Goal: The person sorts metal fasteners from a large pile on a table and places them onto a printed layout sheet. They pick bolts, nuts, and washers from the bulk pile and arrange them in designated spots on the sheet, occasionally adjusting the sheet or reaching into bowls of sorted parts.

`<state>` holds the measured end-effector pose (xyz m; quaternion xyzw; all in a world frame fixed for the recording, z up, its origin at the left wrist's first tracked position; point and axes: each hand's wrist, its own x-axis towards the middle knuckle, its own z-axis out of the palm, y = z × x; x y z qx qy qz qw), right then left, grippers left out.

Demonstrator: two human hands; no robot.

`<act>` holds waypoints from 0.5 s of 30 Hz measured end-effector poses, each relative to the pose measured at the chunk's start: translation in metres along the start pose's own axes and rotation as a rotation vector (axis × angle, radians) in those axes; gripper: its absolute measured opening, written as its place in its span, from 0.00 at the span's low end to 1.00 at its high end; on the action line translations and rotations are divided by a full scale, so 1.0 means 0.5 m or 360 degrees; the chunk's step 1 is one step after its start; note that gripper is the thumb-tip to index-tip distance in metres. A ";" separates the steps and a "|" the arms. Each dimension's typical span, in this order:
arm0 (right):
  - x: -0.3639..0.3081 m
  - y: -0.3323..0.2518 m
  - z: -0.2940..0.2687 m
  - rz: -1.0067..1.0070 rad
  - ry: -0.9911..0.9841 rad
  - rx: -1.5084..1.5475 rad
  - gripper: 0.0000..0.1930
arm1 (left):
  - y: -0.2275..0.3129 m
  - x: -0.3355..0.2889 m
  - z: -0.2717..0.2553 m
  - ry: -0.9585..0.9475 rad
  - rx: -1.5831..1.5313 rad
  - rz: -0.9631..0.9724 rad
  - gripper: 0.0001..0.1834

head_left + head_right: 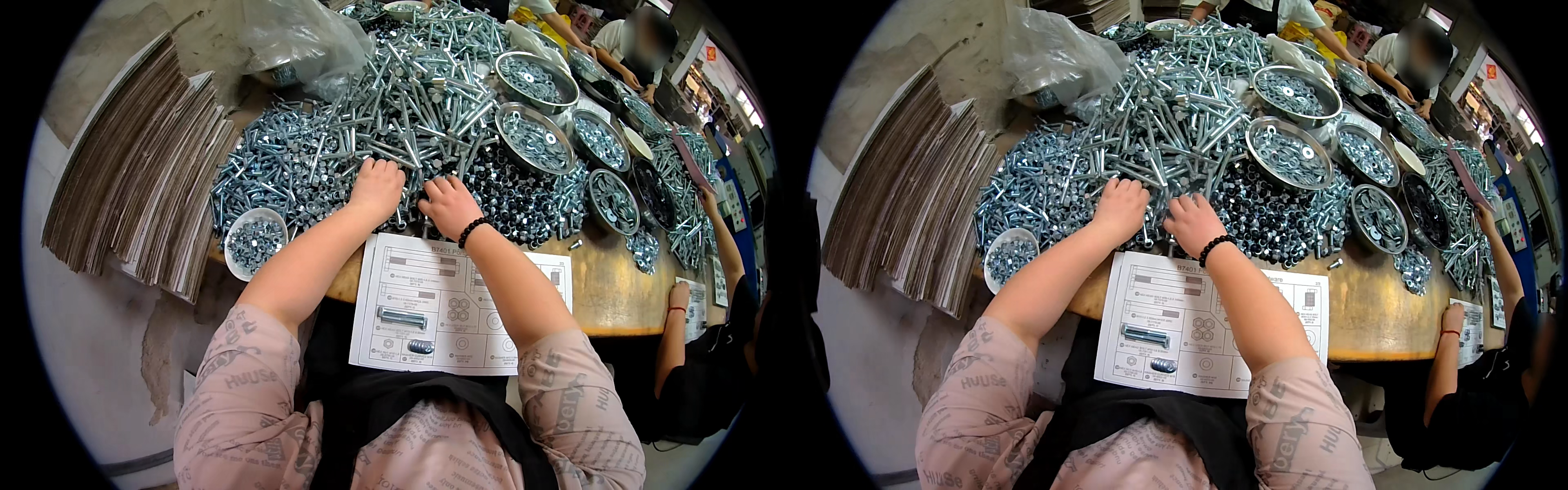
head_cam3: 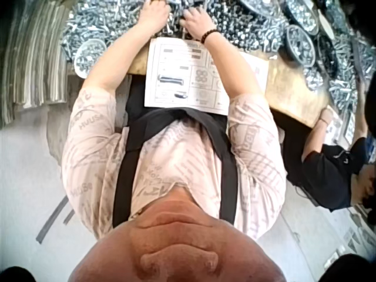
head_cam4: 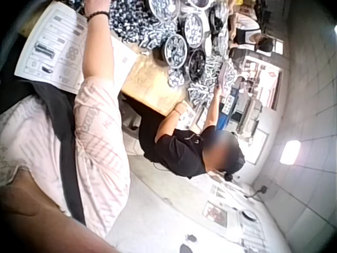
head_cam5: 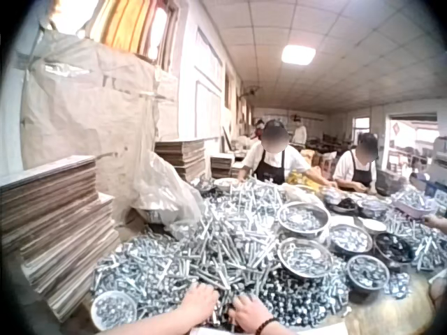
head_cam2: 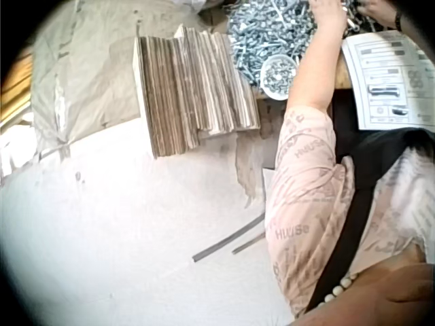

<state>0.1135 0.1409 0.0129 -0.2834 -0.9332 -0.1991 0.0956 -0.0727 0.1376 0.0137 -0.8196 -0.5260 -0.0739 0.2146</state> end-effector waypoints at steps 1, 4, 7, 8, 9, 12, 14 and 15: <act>-0.003 0.002 0.010 -0.0029 0.0117 0.0074 0.04 | -0.002 -0.005 0.010 0.0031 0.0006 -0.0026 0.05; -0.019 0.020 0.005 0.0022 0.0374 0.0398 0.07 | -0.009 -0.015 0.027 0.0185 -0.0209 -0.0113 0.04; -0.035 0.038 -0.025 0.0280 0.0458 0.0718 0.14 | -0.018 -0.028 0.027 0.0267 -0.0626 -0.0218 0.07; -0.041 0.038 -0.053 0.0443 0.0462 0.0891 0.12 | -0.030 -0.031 0.021 0.0194 -0.0871 -0.0351 0.08; -0.052 0.035 -0.061 0.0746 0.0428 0.1177 0.11 | -0.035 -0.032 0.021 0.0263 -0.1021 -0.0444 0.10; -0.099 0.032 -0.057 0.1275 0.0659 0.1878 0.10 | -0.016 -0.011 0.003 0.0471 -0.1343 -0.0497 0.13; -0.134 0.032 -0.072 0.1339 0.0766 0.2244 0.09 | -0.010 0.010 -0.014 0.0582 -0.1299 -0.0349 0.16; -0.154 0.036 -0.091 0.1439 0.0596 0.2263 0.09 | -0.012 0.022 -0.022 0.0530 -0.1234 -0.0291 0.16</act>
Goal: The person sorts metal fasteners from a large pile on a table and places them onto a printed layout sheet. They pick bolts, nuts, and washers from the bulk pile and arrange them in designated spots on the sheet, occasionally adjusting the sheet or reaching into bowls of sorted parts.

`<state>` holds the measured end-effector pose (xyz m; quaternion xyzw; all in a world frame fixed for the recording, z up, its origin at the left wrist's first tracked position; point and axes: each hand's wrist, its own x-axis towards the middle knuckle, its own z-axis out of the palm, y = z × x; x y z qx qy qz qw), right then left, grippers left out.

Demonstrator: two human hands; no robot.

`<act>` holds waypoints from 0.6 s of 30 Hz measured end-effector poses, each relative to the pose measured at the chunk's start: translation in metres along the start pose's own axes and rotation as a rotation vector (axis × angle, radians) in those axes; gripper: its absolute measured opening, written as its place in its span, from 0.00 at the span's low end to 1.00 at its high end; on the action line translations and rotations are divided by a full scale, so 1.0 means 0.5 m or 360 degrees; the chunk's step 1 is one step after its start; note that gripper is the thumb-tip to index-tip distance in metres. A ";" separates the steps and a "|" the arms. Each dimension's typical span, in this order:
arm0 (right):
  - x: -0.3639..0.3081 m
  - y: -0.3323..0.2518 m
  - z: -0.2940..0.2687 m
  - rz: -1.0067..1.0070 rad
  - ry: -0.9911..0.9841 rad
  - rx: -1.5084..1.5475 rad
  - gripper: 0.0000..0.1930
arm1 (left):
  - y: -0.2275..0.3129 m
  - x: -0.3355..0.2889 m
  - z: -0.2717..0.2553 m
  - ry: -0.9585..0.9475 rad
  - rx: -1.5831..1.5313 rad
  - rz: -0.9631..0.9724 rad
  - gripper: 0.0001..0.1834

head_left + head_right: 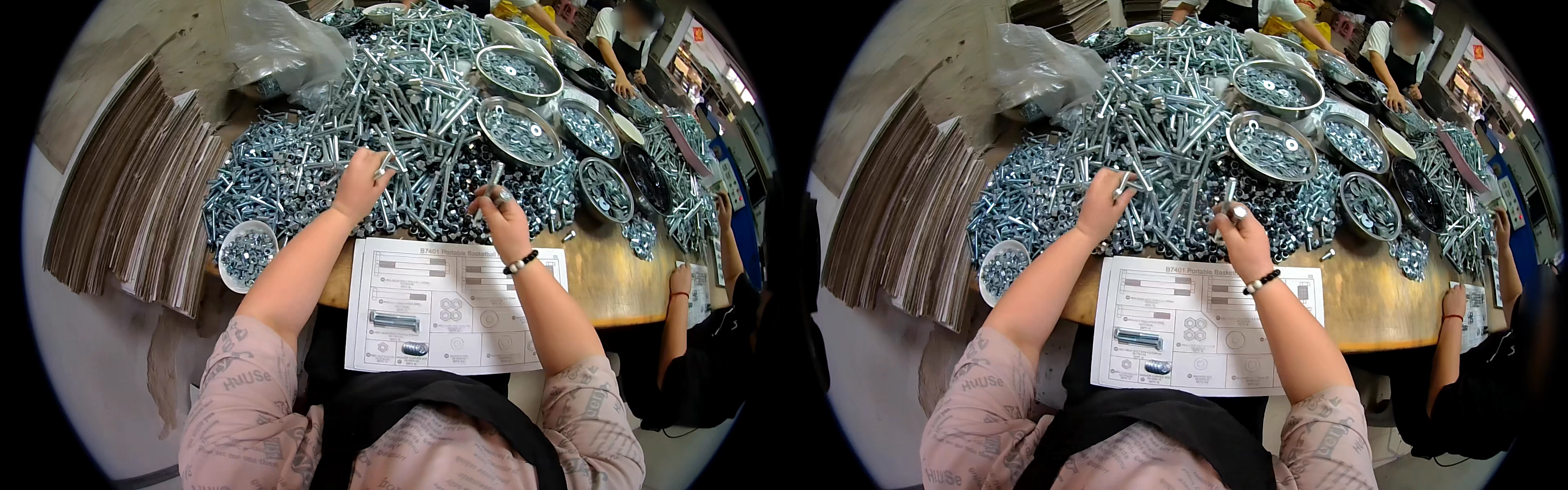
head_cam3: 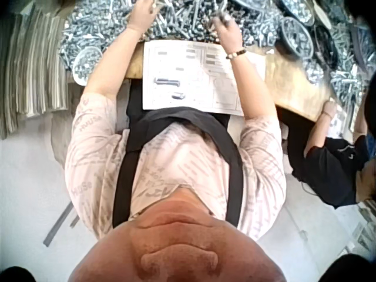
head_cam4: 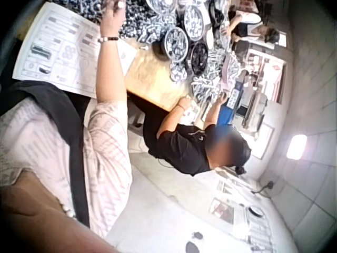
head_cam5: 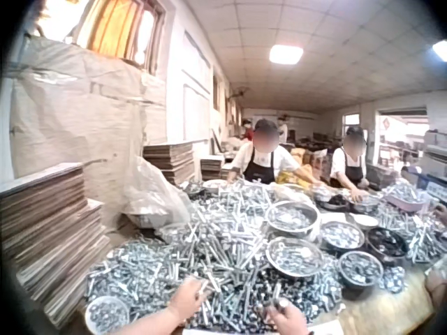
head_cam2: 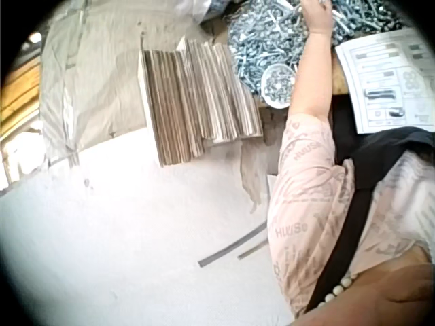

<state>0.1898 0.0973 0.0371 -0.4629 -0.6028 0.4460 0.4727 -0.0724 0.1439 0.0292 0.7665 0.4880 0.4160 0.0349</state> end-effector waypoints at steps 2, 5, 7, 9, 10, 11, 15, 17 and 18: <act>-0.031 0.007 -0.020 0.0139 0.0024 0.0393 0.08 | -0.007 0.025 -0.001 -0.0173 0.0174 0.0196 0.16; -0.078 -0.016 -0.044 0.0346 0.0050 0.0577 0.09 | -0.022 0.031 -0.002 -0.0471 0.0545 0.0281 0.12; -0.104 -0.020 -0.061 0.0407 0.0020 0.0597 0.10 | -0.034 0.030 0.000 -0.0566 0.0740 0.0280 0.10; -0.127 -0.013 -0.083 0.0380 -0.0036 0.0315 0.12 | -0.020 0.032 -0.002 -0.0284 0.0597 0.0487 0.12; -0.138 -0.010 -0.091 0.0440 0.0005 0.0299 0.12 | -0.008 0.030 -0.001 -0.0185 0.0372 0.0361 0.14; -0.149 -0.010 -0.098 0.0501 0.0040 0.0277 0.11 | 0.007 0.031 -0.003 -0.0016 0.0343 0.0441 0.15; -0.176 0.006 -0.136 0.0616 0.0078 0.0110 0.11 | 0.144 0.028 0.014 -0.0279 0.0039 0.0572 0.16; -0.180 0.005 -0.148 0.0670 0.0096 0.0051 0.12 | 0.209 0.006 0.050 -0.0705 0.0109 0.0648 0.14; -0.183 0.013 -0.154 0.0642 0.0157 0.0074 0.11 | 0.243 -0.008 0.073 -0.0813 0.0164 0.0682 0.11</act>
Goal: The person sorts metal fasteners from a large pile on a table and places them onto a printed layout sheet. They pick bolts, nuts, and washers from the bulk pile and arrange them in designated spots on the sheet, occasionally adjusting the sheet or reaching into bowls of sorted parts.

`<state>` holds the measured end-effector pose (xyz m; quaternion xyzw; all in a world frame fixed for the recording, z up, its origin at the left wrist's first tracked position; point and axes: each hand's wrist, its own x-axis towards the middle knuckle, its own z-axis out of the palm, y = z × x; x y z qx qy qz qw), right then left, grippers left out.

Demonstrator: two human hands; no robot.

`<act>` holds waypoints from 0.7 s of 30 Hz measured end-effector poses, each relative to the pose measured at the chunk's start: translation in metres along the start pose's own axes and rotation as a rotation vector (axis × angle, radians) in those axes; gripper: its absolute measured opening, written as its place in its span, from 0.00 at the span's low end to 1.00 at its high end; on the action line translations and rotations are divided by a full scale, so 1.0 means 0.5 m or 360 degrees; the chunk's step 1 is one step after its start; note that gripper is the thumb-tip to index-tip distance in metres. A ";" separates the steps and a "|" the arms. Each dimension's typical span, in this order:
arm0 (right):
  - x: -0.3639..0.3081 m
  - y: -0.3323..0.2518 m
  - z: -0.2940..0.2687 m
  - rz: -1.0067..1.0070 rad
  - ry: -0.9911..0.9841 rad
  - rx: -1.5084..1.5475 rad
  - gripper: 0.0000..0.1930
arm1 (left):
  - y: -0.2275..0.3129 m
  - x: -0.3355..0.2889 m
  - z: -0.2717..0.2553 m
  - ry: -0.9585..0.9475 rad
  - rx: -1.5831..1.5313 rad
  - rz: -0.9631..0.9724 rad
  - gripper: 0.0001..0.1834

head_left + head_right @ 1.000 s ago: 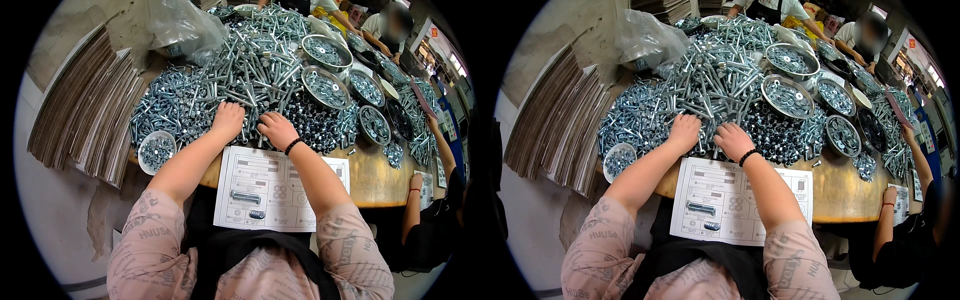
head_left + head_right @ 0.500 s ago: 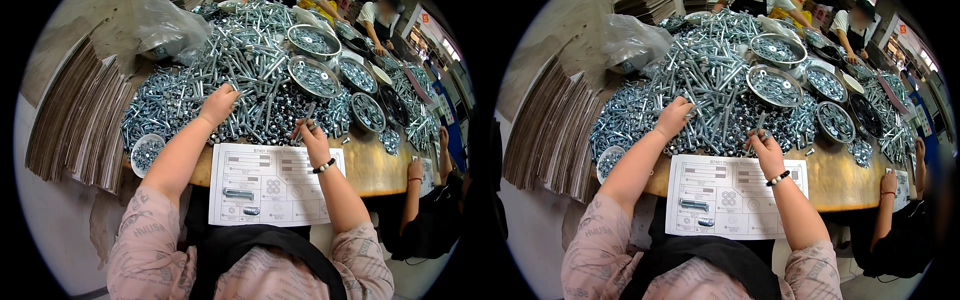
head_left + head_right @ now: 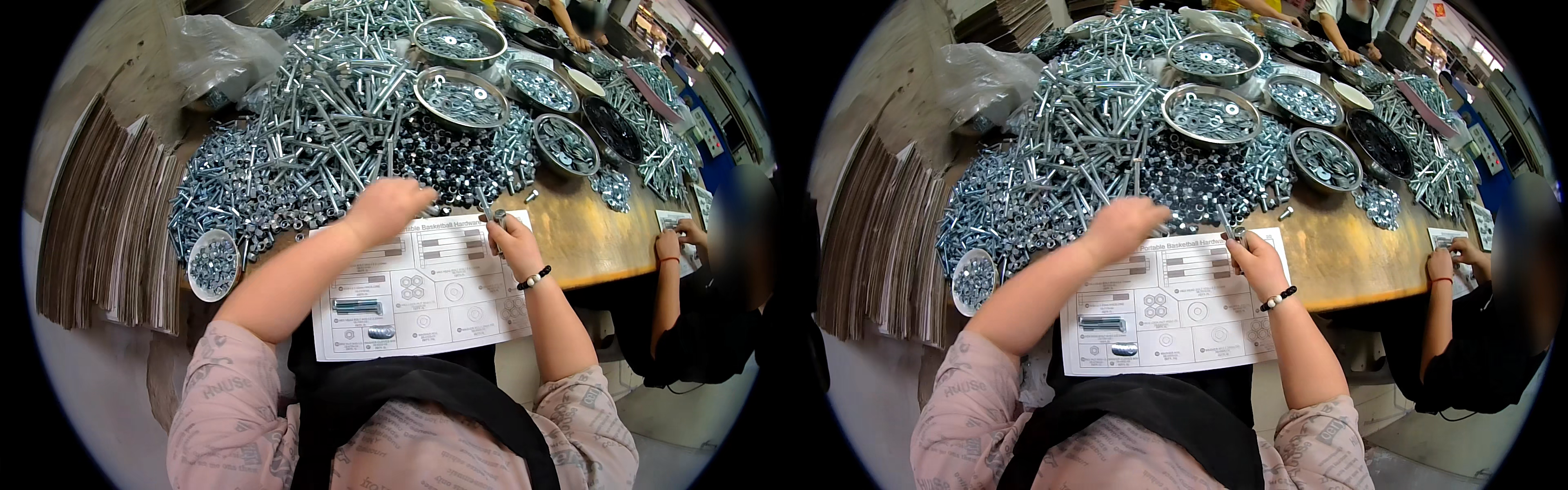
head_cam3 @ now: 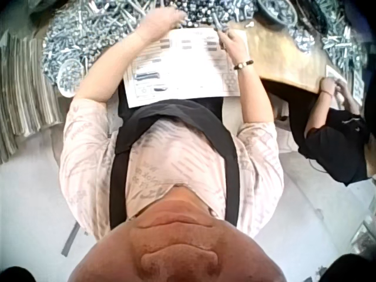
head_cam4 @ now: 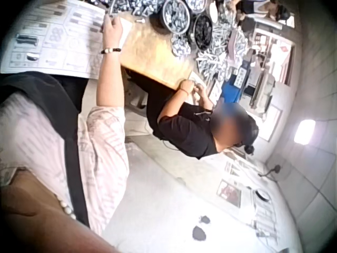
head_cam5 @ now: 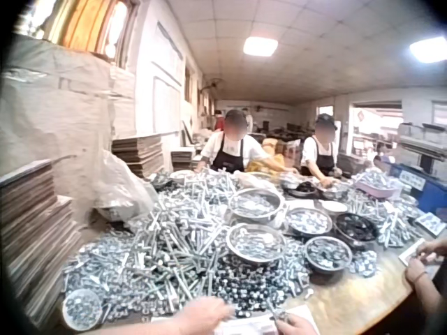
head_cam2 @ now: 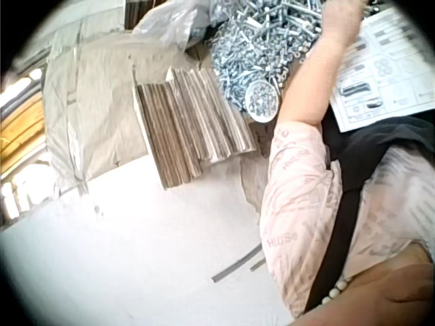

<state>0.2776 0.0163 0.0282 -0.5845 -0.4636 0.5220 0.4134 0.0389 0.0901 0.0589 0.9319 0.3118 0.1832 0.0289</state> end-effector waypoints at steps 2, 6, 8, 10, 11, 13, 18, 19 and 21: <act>0.006 0.028 -0.023 -0.0088 0.0110 -0.0227 0.11 | 0.062 0.019 0.057 -0.0197 0.0034 -0.0008 0.10; 0.001 0.021 -0.033 -0.0253 0.0195 -0.0516 0.10 | 0.134 0.037 0.129 -0.0469 0.0057 -0.0135 0.12; -0.012 0.002 -0.037 -0.0347 0.0179 -0.0781 0.10 | 0.147 0.041 0.155 -0.0380 0.0071 -0.0195 0.15; -0.013 -0.001 -0.049 -0.0370 0.0097 -0.0919 0.10 | 0.150 0.041 0.154 -0.0282 -0.0102 -0.0235 0.21; -0.011 -0.004 -0.053 -0.0384 0.0052 -0.0984 0.10 | 0.150 0.039 0.143 -0.0234 -0.0184 -0.0258 0.24; -0.009 -0.004 -0.061 -0.0497 0.0009 -0.1132 0.11 | 0.133 0.023 0.124 -0.0267 -0.0229 -0.0237 0.29; 0.012 -0.009 -0.048 -0.1016 -0.0193 -0.1522 0.10 | 0.068 -0.050 0.085 -0.0262 -0.0180 -0.0202 0.24; 0.019 -0.012 -0.035 -0.1039 -0.0272 -0.1712 0.09 | 0.066 -0.057 0.078 -0.0334 -0.0207 -0.0258 0.23; 0.029 -0.020 -0.009 -0.1076 -0.0426 -0.2103 0.07 | 0.066 -0.066 0.067 -0.0470 -0.0270 -0.0364 0.21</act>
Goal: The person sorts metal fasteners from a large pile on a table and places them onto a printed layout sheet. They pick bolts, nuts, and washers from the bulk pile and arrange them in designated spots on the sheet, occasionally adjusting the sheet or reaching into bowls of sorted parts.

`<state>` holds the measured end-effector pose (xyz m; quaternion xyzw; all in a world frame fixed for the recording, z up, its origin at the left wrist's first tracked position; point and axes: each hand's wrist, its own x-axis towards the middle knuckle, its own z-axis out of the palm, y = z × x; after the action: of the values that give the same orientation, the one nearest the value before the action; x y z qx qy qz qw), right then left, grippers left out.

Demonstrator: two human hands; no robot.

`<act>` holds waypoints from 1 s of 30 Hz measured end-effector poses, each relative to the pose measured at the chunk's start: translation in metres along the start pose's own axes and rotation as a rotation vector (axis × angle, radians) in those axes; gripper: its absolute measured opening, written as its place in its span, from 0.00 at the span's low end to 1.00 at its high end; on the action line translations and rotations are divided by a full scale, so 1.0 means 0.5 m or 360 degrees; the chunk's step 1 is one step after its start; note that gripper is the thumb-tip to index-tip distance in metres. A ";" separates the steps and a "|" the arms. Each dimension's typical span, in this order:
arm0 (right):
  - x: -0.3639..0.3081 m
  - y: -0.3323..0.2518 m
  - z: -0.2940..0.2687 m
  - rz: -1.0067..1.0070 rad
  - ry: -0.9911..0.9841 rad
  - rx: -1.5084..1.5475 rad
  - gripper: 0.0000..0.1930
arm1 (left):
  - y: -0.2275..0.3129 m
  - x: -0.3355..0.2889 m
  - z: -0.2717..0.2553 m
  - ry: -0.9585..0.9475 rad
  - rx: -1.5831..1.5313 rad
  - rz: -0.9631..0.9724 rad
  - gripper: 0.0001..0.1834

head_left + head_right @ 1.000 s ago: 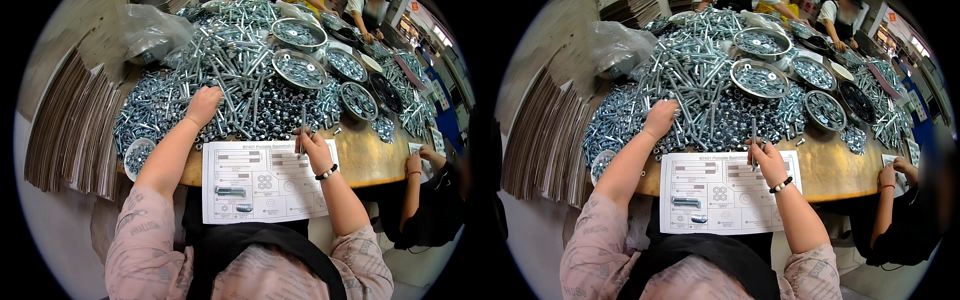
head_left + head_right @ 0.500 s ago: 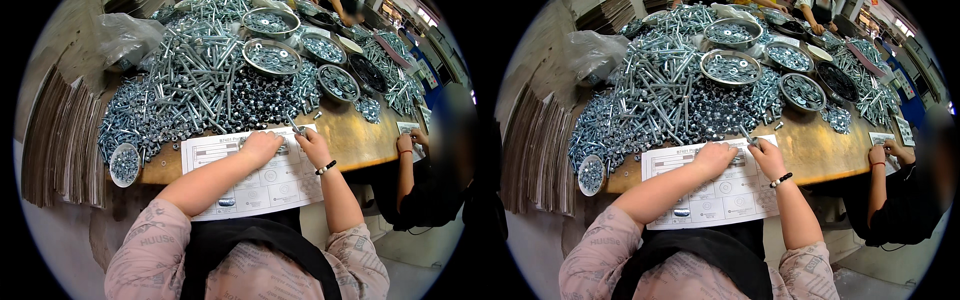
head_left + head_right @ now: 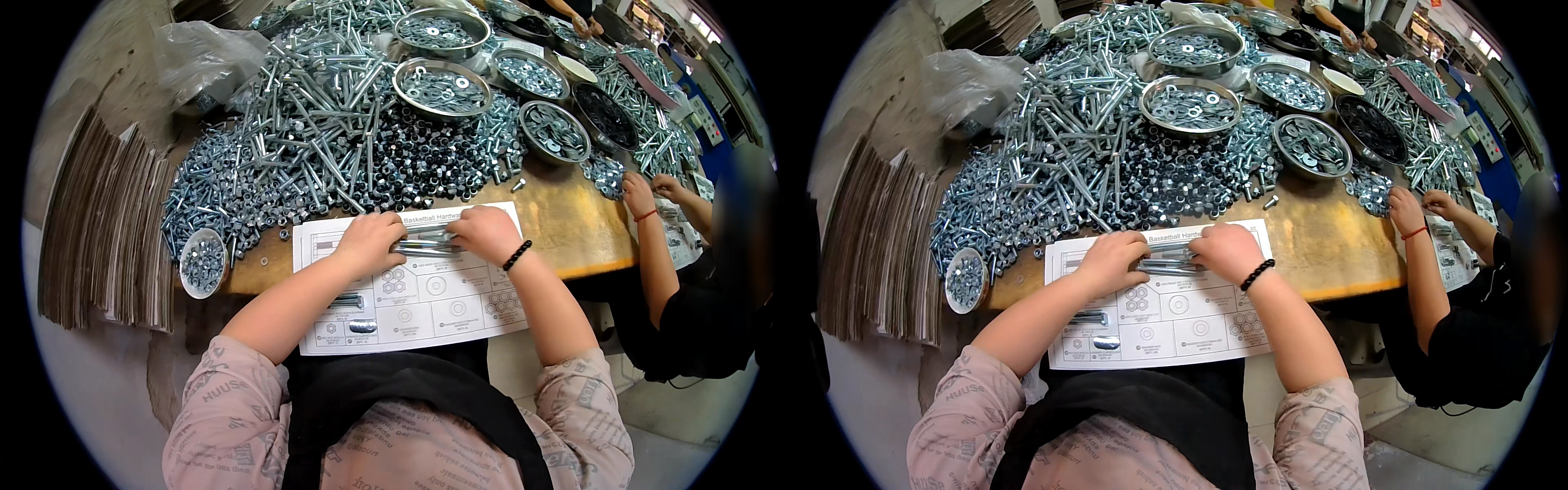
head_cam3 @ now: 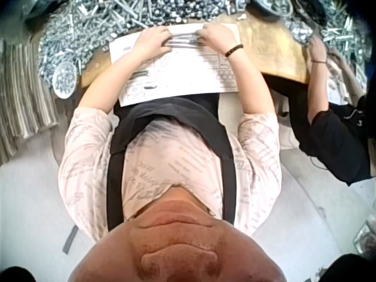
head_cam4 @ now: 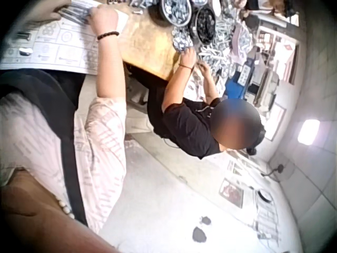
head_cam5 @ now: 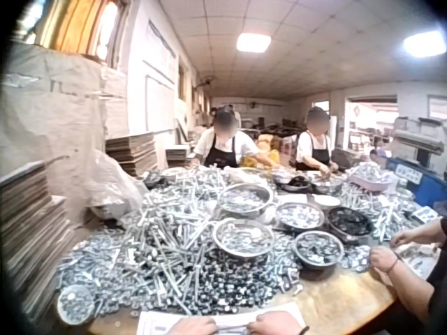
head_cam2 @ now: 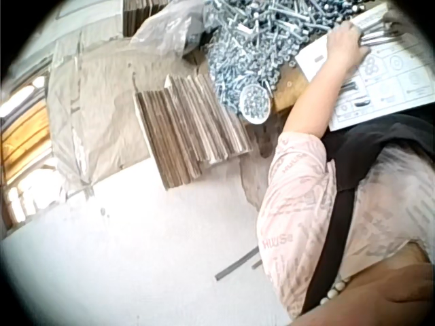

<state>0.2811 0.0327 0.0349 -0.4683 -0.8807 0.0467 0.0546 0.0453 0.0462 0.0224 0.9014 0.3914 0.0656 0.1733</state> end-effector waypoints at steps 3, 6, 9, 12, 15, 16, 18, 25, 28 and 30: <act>0.013 -0.005 0.031 -0.0178 0.0260 0.0011 0.05 | 0.005 -0.001 0.010 0.0056 -0.0245 -0.0036 0.23; 0.010 -0.018 0.012 -0.0058 0.0662 0.0212 0.06 | 0.009 0.003 0.033 0.0112 -0.0274 -0.0034 0.25; -0.008 -0.042 -0.022 0.0381 0.0754 0.0814 0.07 | 0.004 0.007 0.045 0.0093 -0.0387 -0.0029 0.26; -0.029 -0.050 0.000 0.0542 0.0715 0.1501 0.09 | 0.006 0.007 0.038 0.0081 -0.0475 -0.0024 0.27; -0.047 -0.037 0.025 0.0385 0.0365 0.1085 0.08 | 0.006 0.002 0.027 0.0056 -0.0522 -0.0060 0.30; -0.050 -0.028 0.036 0.0298 0.0309 0.0952 0.08 | 0.005 0.001 0.028 0.0069 -0.0548 -0.0070 0.31; -0.060 -0.013 0.051 0.0184 0.0445 0.0679 0.08 | 0.000 0.000 0.035 0.0137 -0.0501 -0.0051 0.33; -0.040 -0.019 0.081 0.0569 0.0783 0.1149 0.09 | 0.042 0.012 0.041 0.0192 -0.0056 -0.0190 0.35; -0.035 -0.002 0.119 0.0946 0.1005 0.2373 0.25 | 0.052 0.023 0.056 0.0213 -0.0019 -0.0290 0.32; -0.012 -0.031 0.123 0.0946 0.1247 0.2871 0.29 | 0.061 0.031 0.061 0.0251 0.0001 -0.0322 0.30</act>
<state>0.2630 0.0173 -0.0243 -0.4345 -0.2866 0.5465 0.6561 0.0843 0.0300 0.0049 0.8493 0.4929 0.1185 0.1475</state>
